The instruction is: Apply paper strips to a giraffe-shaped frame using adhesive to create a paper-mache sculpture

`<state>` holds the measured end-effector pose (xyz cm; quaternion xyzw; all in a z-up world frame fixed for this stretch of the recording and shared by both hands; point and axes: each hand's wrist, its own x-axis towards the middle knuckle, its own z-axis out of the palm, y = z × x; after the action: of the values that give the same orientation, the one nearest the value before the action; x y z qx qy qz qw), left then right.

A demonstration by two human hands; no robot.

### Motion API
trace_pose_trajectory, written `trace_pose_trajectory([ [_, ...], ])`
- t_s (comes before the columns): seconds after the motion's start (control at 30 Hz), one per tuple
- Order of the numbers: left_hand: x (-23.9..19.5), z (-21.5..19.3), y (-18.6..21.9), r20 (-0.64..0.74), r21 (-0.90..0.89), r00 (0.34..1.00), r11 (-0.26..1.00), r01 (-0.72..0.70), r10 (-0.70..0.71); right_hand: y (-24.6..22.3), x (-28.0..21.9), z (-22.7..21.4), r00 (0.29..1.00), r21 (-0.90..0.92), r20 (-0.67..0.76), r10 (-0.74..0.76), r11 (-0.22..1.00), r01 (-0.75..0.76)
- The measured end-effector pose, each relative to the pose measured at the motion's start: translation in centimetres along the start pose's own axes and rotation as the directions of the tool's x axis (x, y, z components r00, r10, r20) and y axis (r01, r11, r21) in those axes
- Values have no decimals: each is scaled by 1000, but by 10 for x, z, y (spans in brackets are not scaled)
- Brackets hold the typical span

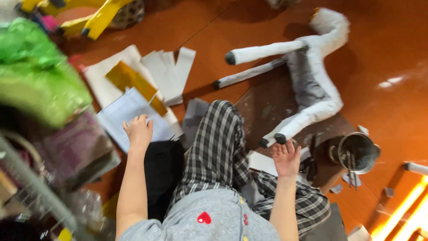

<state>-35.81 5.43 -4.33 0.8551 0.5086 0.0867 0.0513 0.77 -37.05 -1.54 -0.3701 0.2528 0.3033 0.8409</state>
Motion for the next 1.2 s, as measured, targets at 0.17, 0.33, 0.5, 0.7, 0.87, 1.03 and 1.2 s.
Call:
trace_pose_trajectory([
  [0.17,-30,25,-46,112,51,987,992,114,-119,29,17,-116,998,-249,-53,18,968,-30],
  [0.33,-34,22,-48,230,-44,931,953,300,-282,35,-4,-94,996,-404,-66,-61,914,30],
  [0.5,-33,43,-74,225,-15,814,834,552,-535,39,5,-109,997,-549,13,-81,832,75],
  [0.7,-35,86,-89,446,34,469,538,842,-763,43,17,-124,995,-561,72,-72,822,100],
  [0.87,-15,45,-58,457,-98,436,444,891,-775,43,25,-127,994,-566,74,-83,817,110],
  [1.03,-21,33,-59,369,-104,487,486,868,-792,43,24,-126,997,-576,52,-65,813,83],
  [1.2,-32,30,-65,211,-204,690,659,724,-692,42,18,-117,999,-585,16,-43,810,44],
])
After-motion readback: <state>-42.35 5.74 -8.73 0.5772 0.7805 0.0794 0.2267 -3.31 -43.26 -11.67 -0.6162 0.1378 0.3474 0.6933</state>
